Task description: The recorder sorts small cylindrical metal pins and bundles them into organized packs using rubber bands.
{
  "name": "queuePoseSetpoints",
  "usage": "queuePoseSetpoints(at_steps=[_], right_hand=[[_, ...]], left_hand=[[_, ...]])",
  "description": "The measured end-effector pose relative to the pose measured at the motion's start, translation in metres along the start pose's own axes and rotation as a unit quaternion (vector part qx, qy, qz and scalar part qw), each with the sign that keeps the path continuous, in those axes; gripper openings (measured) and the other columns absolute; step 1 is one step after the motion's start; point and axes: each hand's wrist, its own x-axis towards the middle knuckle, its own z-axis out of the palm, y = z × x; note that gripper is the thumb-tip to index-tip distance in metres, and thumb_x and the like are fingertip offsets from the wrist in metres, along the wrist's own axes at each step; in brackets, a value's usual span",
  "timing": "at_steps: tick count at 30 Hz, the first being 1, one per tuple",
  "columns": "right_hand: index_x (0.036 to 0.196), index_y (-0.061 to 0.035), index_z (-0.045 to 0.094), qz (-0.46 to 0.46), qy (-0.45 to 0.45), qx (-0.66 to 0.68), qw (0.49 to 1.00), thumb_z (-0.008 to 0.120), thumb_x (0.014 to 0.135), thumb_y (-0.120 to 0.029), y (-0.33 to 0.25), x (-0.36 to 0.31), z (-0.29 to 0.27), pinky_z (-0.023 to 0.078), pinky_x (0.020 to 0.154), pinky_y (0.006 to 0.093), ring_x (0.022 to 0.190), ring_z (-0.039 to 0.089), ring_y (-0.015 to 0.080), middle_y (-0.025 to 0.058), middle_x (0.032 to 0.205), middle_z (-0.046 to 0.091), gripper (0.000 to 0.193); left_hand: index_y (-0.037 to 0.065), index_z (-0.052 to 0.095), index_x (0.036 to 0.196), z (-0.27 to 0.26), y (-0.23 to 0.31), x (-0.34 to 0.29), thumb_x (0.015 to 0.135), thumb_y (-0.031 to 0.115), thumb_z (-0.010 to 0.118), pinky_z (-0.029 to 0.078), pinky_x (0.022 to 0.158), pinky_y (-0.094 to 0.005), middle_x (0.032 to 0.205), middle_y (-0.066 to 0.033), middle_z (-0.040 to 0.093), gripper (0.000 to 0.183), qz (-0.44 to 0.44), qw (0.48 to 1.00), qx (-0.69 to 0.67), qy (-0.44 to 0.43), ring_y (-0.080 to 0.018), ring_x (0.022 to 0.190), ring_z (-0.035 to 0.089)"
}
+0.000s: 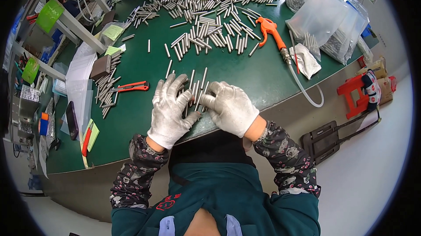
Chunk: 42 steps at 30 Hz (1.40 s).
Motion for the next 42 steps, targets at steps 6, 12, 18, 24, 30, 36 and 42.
queuePoseSetpoints(at_steps=[6, 12, 18, 24, 30, 36, 42], right_hand=[[0.084, -0.0064, 0.062, 0.074, -0.030, -0.035, 0.996, 0.061, 0.073, -0.011, -0.004, -0.009, -0.008, 0.049, 0.070, 0.0404, 0.083, 0.057, 0.0301, 0.0113, 0.086, 0.056, 0.012], [0.093, -0.0051, 0.060, 0.165, 0.018, -0.030, 0.986, 0.058, 0.070, -0.001, 0.008, -0.016, -0.016, 0.047, 0.073, 0.0422, 0.086, 0.056, 0.0333, 0.0131, 0.087, 0.058, 0.023], [0.092, -0.0075, 0.061, 0.076, -0.041, -0.040, 0.995, 0.058, 0.068, 0.002, 0.030, -0.009, -0.022, 0.045, 0.073, 0.0414, 0.084, 0.055, 0.0322, 0.0104, 0.084, 0.059, 0.026], [0.082, -0.0051, 0.059, -0.120, -0.048, 0.037, 0.991, 0.062, 0.062, 0.001, 0.016, 0.017, -0.015, 0.044, 0.074, 0.0413, 0.084, 0.054, 0.0342, 0.0122, 0.093, 0.058, 0.021], [0.076, -0.0042, 0.051, -0.120, -0.084, 0.048, 0.988, 0.062, 0.059, 0.005, 0.019, 0.007, -0.020, 0.041, 0.071, 0.0423, 0.080, 0.049, 0.0337, 0.0125, 0.082, 0.053, 0.022], [0.084, -0.0028, 0.053, 0.015, -0.090, -0.043, 0.995, 0.062, 0.062, 0.002, 0.026, -0.017, -0.020, 0.042, 0.072, 0.0422, 0.081, 0.051, 0.0343, 0.0135, 0.084, 0.055, 0.025], [0.103, -0.0083, 0.056, 0.195, -0.012, -0.065, 0.979, 0.058, 0.075, -0.014, -0.011, 0.008, -0.004, 0.049, 0.066, 0.0443, 0.075, 0.062, 0.0364, 0.0164, 0.079, 0.064, 0.028]], left_hand=[[0.005, 0.064, 0.094, 0.001, 0.005, 0.009, 0.062, 0.024, 0.077, 0.024, 0.107, -0.0533, 0.130, -0.0138, 0.047, 0.040, 0.007, 1.000, 0.010, -0.003, -0.0363, 0.125, 0.038], [0.002, 0.068, 0.090, 0.014, 0.017, 0.024, 0.066, 0.030, 0.071, 0.018, 0.110, -0.0510, 0.123, -0.0121, 0.052, 0.037, -0.026, 0.998, 0.052, -0.020, -0.0308, 0.125, 0.040], [0.003, 0.069, 0.086, 0.018, 0.008, 0.027, 0.066, 0.027, 0.070, 0.018, 0.110, -0.0507, 0.122, -0.0124, 0.054, 0.031, -0.031, 0.998, 0.056, -0.021, -0.0304, 0.126, 0.039], [0.000, 0.047, 0.129, 0.026, 0.002, 0.020, 0.076, 0.029, 0.058, 0.017, 0.110, -0.0540, 0.127, -0.0185, 0.049, 0.062, -0.053, 0.993, 0.080, -0.068, -0.0336, 0.129, 0.037], [0.005, 0.063, 0.114, 0.020, 0.020, 0.012, 0.076, 0.029, 0.059, 0.015, 0.112, -0.0529, 0.124, -0.0093, 0.053, 0.045, -0.072, 0.988, 0.087, -0.107, -0.0274, 0.129, 0.036], [0.006, 0.066, 0.110, 0.017, 0.027, 0.014, 0.078, 0.032, 0.056, 0.013, 0.112, -0.0550, 0.128, -0.0103, 0.051, 0.042, -0.067, 0.983, 0.121, -0.124, -0.0276, 0.131, 0.035], [0.007, 0.069, 0.088, 0.014, 0.017, 0.018, 0.076, 0.026, 0.053, 0.013, 0.110, -0.0552, 0.119, -0.0113, 0.057, 0.028, -0.082, 0.994, 0.003, -0.068, -0.0296, 0.127, 0.039]])
